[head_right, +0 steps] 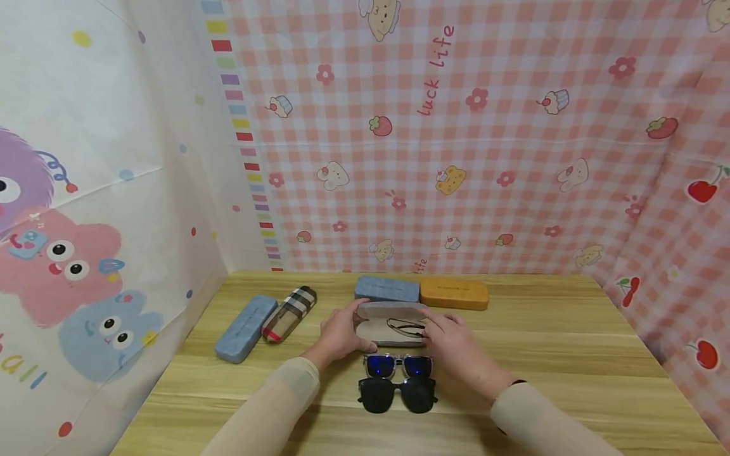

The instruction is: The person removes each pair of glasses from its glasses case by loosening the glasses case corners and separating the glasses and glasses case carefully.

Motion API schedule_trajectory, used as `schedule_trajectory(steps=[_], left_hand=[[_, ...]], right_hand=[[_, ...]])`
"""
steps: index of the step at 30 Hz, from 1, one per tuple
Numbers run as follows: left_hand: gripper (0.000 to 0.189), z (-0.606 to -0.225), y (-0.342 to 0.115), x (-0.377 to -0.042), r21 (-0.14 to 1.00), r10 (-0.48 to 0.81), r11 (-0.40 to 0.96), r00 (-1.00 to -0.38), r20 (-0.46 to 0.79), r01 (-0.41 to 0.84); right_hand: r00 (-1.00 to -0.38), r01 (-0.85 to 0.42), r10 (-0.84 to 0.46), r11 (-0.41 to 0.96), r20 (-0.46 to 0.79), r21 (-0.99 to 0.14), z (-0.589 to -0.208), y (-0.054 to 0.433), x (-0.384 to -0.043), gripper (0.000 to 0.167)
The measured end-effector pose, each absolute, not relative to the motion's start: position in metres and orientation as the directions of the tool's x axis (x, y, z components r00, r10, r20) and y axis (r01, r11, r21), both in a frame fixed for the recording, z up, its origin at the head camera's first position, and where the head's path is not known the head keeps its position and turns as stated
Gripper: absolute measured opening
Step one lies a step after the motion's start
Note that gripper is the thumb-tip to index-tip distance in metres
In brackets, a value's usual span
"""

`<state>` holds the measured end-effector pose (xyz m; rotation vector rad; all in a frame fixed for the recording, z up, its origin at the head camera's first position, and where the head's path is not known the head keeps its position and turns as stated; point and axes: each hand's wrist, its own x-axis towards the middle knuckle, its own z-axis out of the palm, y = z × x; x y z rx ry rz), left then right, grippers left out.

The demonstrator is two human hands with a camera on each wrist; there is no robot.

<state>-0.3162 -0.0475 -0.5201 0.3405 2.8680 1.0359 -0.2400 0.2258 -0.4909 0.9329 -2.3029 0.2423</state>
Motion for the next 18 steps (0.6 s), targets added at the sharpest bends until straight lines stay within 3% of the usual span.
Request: schedule_trajectory(steps=[9,18], left_hand=[[0.106,-0.520,-0.048,-0.315,0.644,0.228,0.744,-0.974,0.008,0.179],[0.106,-0.520,-0.047,-0.316,0.637,0.230,0.750,-0.973,0.005,0.181]], right_hand=[[-0.617,-0.703,-0.558,0.707,0.554,-0.071,-0.479,0.224,-0.209,0.024],[-0.610,-0.787,-0.698,0.587,0.375,-0.189,-0.481,0.202,-0.174,0.016]])
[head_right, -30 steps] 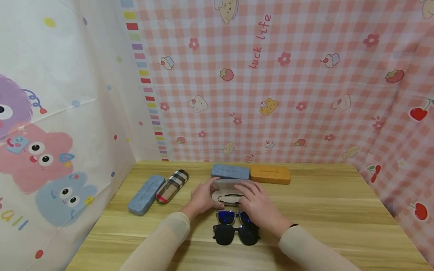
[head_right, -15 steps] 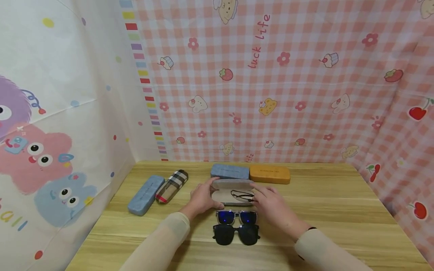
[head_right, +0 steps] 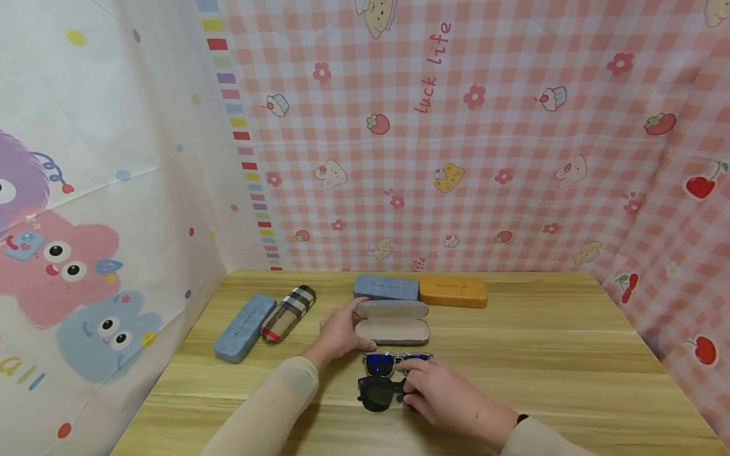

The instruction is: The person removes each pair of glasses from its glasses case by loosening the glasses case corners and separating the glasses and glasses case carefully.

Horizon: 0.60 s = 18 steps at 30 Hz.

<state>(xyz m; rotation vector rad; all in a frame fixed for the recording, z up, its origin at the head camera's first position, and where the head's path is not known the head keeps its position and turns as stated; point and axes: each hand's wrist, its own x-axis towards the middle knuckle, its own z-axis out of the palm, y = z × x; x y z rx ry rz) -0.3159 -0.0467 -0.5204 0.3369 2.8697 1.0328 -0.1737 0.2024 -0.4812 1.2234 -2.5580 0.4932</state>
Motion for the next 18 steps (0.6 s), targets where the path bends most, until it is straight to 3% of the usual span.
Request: schedule_trajectory(steps=[6,18], left_hand=[[0.107,-0.520,-0.047,-0.315,0.629,0.230,0.756,-0.973,0.001,0.180],[0.107,-0.521,-0.048,-0.316,0.638,0.237,0.749,-0.972,-0.001,0.182]], right_hand=[[-0.647,-0.761,-0.733,0.599,0.211,-0.251,-0.491,0.193,-0.163,0.007],[-0.700,-0.707,-0.699,0.647,0.149,-0.288,-0.501,0.185,-0.165,0.006]])
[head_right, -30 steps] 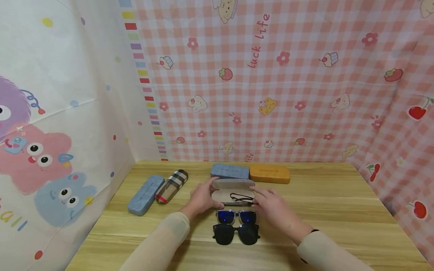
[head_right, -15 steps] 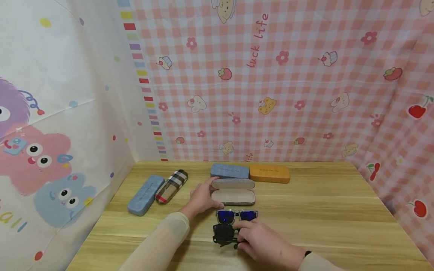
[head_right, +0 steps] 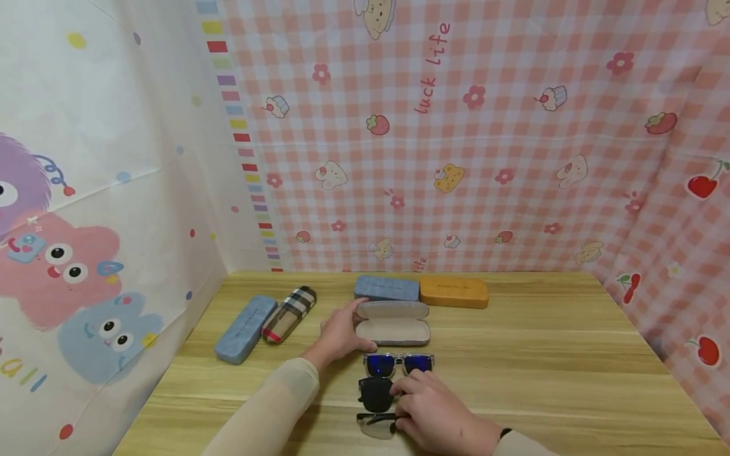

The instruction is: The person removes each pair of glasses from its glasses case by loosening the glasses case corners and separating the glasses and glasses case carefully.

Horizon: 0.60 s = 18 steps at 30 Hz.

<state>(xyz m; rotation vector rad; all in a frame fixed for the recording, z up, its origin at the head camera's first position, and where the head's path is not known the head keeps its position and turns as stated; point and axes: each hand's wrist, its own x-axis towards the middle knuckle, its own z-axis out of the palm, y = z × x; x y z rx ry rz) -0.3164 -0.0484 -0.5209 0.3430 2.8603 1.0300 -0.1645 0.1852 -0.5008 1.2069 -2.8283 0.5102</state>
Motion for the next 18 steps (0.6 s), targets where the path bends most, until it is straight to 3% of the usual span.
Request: schedule_trajectory(steps=[11,18], left_hand=[[0.107,-0.521,-0.048,-0.315,0.639,0.235,0.748,-0.972,-0.001,0.180],[0.107,-0.521,-0.047,-0.314,0.648,0.228,0.741,-0.974,0.004,0.176]], right_hand=[[-0.685,-0.723,-0.700,0.623,0.202,-0.298,-0.499,0.186,-0.166,0.010],[-0.716,-0.664,-0.550,0.727,0.429,-0.175,-0.476,0.192,-0.210,0.033]])
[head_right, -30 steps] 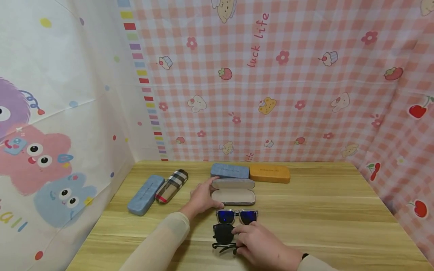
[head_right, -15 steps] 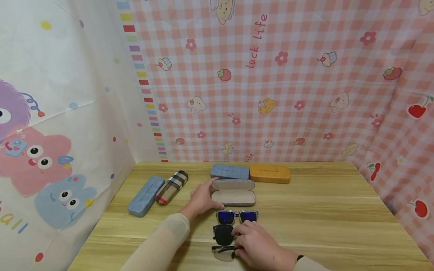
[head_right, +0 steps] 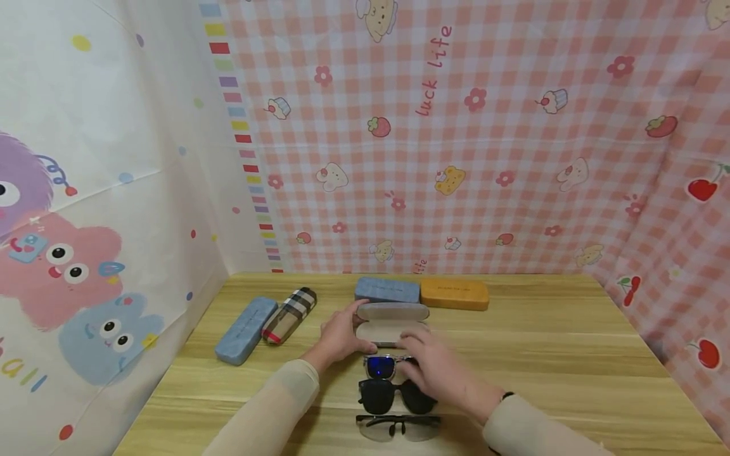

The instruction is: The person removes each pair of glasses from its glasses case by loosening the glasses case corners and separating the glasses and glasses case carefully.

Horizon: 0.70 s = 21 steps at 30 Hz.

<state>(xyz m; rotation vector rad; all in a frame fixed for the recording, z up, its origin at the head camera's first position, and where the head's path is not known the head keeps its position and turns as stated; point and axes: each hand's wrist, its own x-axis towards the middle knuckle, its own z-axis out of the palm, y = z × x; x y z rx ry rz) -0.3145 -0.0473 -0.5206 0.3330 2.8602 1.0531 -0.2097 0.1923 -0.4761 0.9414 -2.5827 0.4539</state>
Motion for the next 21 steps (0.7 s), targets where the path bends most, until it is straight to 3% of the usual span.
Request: schedule_trajectory(steps=[3,7,12,21], left_hand=[[0.108,-0.522,-0.048,-0.315,0.647,0.223,0.743,-0.975,0.002,0.171],[0.108,-0.525,-0.049,-0.315,0.649,0.225,0.741,-0.974,0.004,0.173],[0.105,-0.527,-0.048,-0.314,0.658,0.235,0.728,-0.972,0.024,0.193],[0.089,-0.523,-0.049,-0.315,0.659,0.239,0.723,-0.970,0.041,0.206]], right_hand=[[-0.813,-0.546,-0.440,0.804,0.381,-0.236,-0.464,0.199,-0.243,0.041],[-0.917,-0.397,-0.370,0.827,0.147,-0.398,-0.458,0.204,-0.281,0.049],[-0.909,-0.348,-0.416,0.805,-0.039,-0.481,-0.463,0.201,-0.309,0.045],[-0.897,-0.336,-0.438,0.767,-0.063,-0.546,-0.467,0.203,-0.316,0.042]])
